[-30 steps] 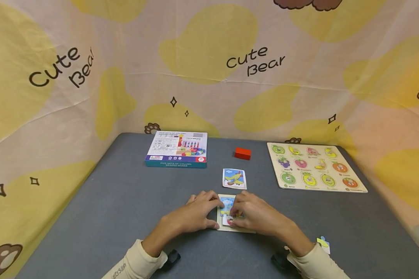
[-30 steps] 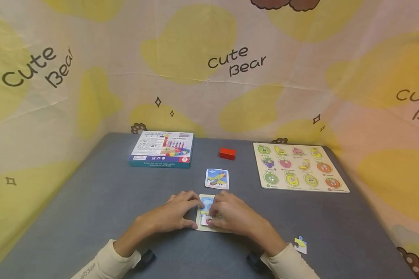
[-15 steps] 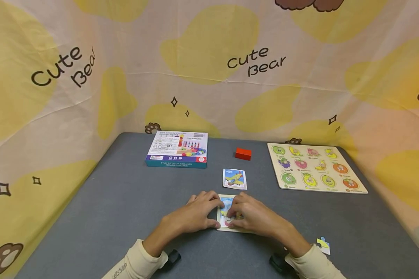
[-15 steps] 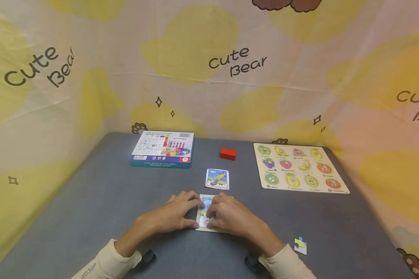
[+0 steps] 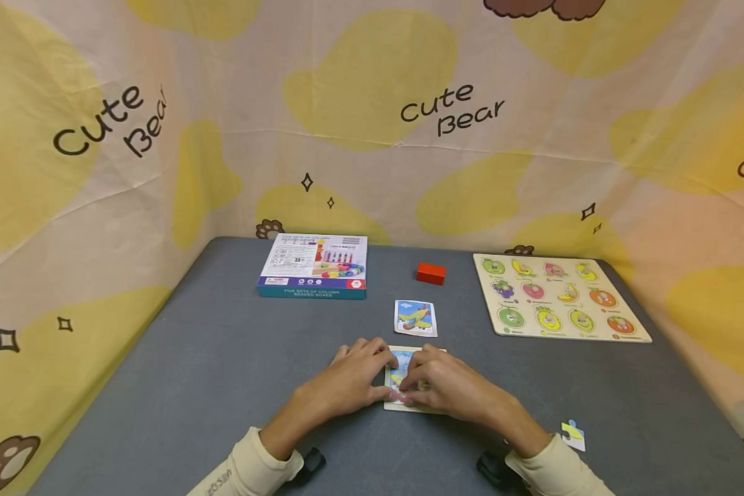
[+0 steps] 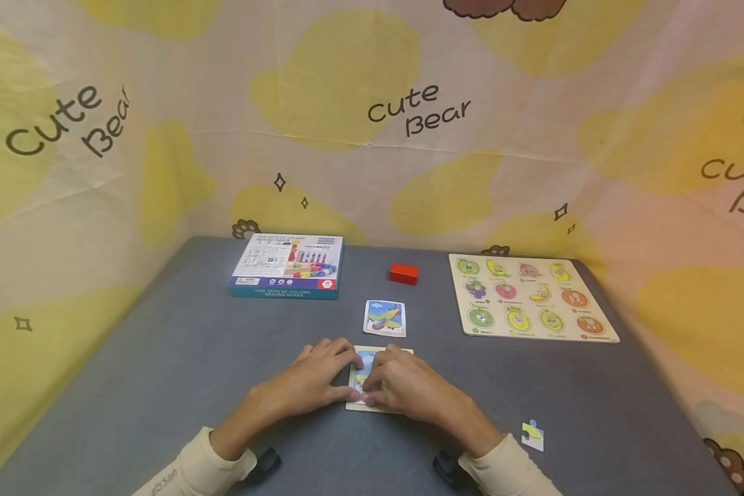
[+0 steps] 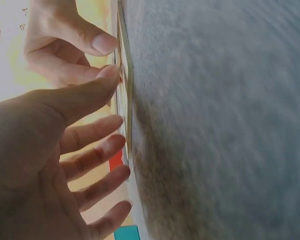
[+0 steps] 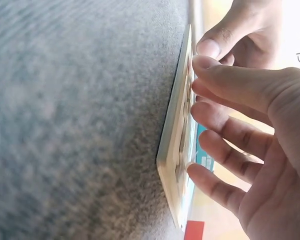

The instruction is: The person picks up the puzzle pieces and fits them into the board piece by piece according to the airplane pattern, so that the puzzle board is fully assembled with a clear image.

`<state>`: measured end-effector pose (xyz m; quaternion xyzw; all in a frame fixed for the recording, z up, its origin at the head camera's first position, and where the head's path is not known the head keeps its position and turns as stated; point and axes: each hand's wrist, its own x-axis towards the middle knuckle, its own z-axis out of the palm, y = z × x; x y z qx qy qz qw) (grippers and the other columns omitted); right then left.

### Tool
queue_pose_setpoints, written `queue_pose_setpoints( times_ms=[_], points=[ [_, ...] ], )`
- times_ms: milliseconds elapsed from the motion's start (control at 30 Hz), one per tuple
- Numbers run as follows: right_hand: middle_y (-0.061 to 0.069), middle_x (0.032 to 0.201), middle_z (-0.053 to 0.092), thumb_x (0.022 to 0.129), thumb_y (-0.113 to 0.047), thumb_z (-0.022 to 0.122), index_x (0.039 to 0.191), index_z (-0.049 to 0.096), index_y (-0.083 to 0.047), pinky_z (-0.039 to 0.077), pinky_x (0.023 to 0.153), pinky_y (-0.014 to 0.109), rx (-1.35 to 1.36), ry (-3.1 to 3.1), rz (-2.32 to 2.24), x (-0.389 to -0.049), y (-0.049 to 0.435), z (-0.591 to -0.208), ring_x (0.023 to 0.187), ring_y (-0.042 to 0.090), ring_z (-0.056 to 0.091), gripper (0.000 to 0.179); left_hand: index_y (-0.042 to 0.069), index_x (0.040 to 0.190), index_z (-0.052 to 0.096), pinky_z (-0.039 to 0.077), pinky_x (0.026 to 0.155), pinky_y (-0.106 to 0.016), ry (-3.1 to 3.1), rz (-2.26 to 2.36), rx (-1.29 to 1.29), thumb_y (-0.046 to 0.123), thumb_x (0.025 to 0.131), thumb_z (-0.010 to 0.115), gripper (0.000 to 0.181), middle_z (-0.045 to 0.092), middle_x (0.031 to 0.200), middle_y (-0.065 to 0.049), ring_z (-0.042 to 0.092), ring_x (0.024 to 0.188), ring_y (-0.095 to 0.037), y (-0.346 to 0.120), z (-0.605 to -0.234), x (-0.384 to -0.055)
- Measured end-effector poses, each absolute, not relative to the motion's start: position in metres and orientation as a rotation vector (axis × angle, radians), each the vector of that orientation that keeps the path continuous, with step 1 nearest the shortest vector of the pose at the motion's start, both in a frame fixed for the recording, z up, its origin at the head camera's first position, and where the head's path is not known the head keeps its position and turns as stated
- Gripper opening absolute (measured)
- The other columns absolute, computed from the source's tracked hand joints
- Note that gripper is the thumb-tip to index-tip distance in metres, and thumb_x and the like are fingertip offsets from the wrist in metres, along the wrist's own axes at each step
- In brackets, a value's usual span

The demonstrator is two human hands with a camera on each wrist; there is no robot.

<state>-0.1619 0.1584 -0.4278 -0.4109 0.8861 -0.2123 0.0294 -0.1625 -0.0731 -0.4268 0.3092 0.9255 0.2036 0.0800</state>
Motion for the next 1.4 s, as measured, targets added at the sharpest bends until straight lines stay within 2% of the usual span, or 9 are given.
queue_pose_setpoints(
  times_ms=[133, 233, 467, 633, 833, 1000, 1233, 1400],
  points=[
    [-0.010, 0.095, 0.068, 0.092, -0.024, 0.084, 0.100, 0.085, -0.021, 0.045, 0.080, 0.028, -1.320, 2.721, -0.662, -0.162, 0.162, -0.427, 0.090, 0.004, 0.052, 0.008, 0.018, 0.123, 0.070, 0.039, 0.093, -0.046, 2.784, 0.613, 0.917, 0.043, 0.095, 0.080, 0.039, 0.057, 0.120, 0.003, 0.051, 0.117, -0.022, -0.069, -0.428, -0.163],
    [-0.009, 0.098, 0.069, 0.087, -0.021, 0.087, 0.103, 0.084, -0.021, 0.045, 0.085, 0.032, -1.332, 2.715, -0.648, -0.161, 0.165, -0.426, 0.094, 0.006, 0.054, 0.016, 0.018, 0.123, 0.071, 0.039, 0.094, -0.045, 2.776, 0.632, 0.926, 0.040, 0.094, 0.082, 0.038, 0.056, 0.120, 0.002, 0.049, 0.115, -0.021, -0.067, -0.428, -0.163],
    [-0.011, 0.111, 0.069, 0.089, -0.022, 0.087, 0.114, 0.081, -0.022, 0.046, 0.092, 0.038, -1.174, 2.704, -0.670, -0.154, 0.188, -0.420, 0.106, 0.010, 0.054, 0.026, 0.017, 0.140, 0.070, 0.042, 0.096, -0.042, 2.717, 0.616, 1.056, 0.027, 0.097, 0.079, 0.045, 0.059, 0.140, 0.002, 0.051, 0.131, -0.022, -0.064, -0.427, -0.164],
    [-0.013, 0.114, 0.067, 0.089, -0.026, 0.087, 0.117, 0.080, -0.024, 0.049, 0.095, 0.041, -1.058, 2.726, -0.655, -0.148, 0.214, -0.417, 0.109, 0.011, 0.053, 0.029, 0.016, 0.145, 0.067, 0.042, 0.098, -0.040, 2.695, 0.562, 1.074, 0.029, 0.100, 0.076, 0.048, 0.060, 0.145, 0.003, 0.052, 0.135, -0.020, -0.064, -0.426, -0.164],
    [-0.017, 0.114, 0.066, 0.086, -0.033, 0.089, 0.119, 0.080, -0.027, 0.050, 0.092, 0.038, -0.901, 2.713, -0.646, -0.137, 0.248, -0.416, 0.108, 0.008, 0.052, 0.034, 0.016, 0.145, 0.067, 0.041, 0.095, -0.038, 2.689, 0.559, 1.090, 0.029, 0.100, 0.076, 0.048, 0.060, 0.146, 0.002, 0.053, 0.134, -0.020, -0.065, -0.427, -0.163],
    [-0.018, 0.111, 0.066, 0.084, -0.037, 0.090, 0.115, 0.080, -0.026, 0.050, 0.089, 0.035, -0.870, 2.733, -0.692, -0.127, 0.275, -0.419, 0.105, 0.004, 0.053, 0.034, 0.016, 0.146, 0.067, 0.040, 0.094, -0.037, 2.687, 0.565, 1.093, 0.030, 0.100, 0.076, 0.049, 0.060, 0.147, 0.001, 0.053, 0.134, -0.020, -0.066, -0.427, -0.164],
    [-0.018, 0.104, 0.067, 0.080, -0.039, 0.091, 0.108, 0.081, -0.023, 0.048, 0.080, 0.029, -1.055, 2.847, -0.748, -0.116, 0.307, -0.430, 0.097, 0.001, 0.053, 0.034, 0.017, 0.146, 0.067, 0.040, 0.093, -0.037, 2.687, 0.554, 1.101, 0.030, 0.100, 0.075, 0.048, 0.060, 0.147, 0.001, 0.053, 0.135, -0.020, -0.066, -0.428, -0.165],
    [-0.019, 0.103, 0.066, 0.075, -0.037, 0.095, 0.103, 0.080, -0.028, 0.046, 0.079, 0.028, -1.140, 2.916, -0.740, -0.110, 0.320, -0.437, 0.097, 0.002, 0.053, 0.033, 0.016, 0.146, 0.066, 0.040, 0.092, -0.036, 2.683, 0.556, 1.099, 0.029, 0.100, 0.075, 0.049, 0.059, 0.147, 0.001, 0.053, 0.134, -0.020, -0.067, -0.427, -0.164]
  ],
)
